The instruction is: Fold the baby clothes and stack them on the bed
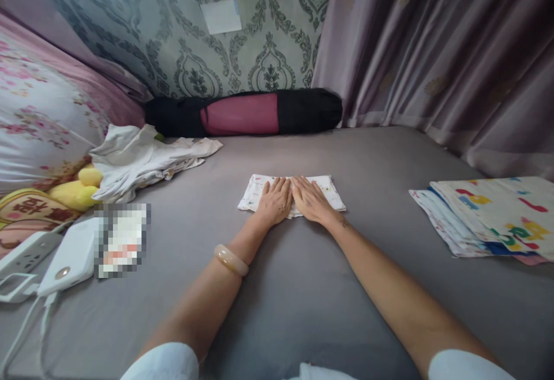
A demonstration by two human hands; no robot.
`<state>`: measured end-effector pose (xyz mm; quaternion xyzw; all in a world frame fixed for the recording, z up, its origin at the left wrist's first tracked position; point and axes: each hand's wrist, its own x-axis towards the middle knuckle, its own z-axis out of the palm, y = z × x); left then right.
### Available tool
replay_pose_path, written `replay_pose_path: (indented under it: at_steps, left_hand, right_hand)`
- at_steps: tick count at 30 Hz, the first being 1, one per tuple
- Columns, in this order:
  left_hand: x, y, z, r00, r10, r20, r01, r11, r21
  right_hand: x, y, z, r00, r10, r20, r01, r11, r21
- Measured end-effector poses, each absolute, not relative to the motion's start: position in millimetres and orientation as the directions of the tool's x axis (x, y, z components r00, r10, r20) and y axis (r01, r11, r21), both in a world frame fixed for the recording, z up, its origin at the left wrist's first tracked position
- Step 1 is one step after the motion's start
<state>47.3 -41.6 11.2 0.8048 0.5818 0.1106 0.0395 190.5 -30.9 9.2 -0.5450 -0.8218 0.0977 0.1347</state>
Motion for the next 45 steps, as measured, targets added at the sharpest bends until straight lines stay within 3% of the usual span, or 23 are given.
replay_pose_path:
  at_steps: [5,12,20,26,36,45]
  left_hand:
    - [44,-44,10,0.214,0.941,0.264,0.949,-0.264,0.172]
    - [42,-43,4,0.239,0.963,0.121,0.951,-0.257,0.170]
    - [43,-43,9,0.234,0.963,0.131,0.951,-0.255,0.175]
    - [42,-39,10,0.219,0.936,0.276,0.948,-0.271,0.168]
    - [42,-38,-1,0.282,0.945,0.165,0.942,-0.306,0.142]
    - [40,-39,3,0.235,0.944,0.231,0.948,-0.275,0.160]
  right_hand:
    - [185,-35,13,-0.394,0.893,0.218,0.875,0.437,-0.207]
    - [180,-38,6,-0.424,0.892,0.156,0.873,0.448,-0.193]
    - [182,-37,8,-0.419,0.895,0.151,0.872,0.443,-0.207]
    - [189,-35,12,-0.344,0.917,0.200,0.904,0.382,-0.193]
    - [191,-35,5,-0.346,0.927,0.148,0.909,0.370,-0.193]
    - [194,-37,11,-0.296,0.938,0.181,0.929,0.327,-0.175]
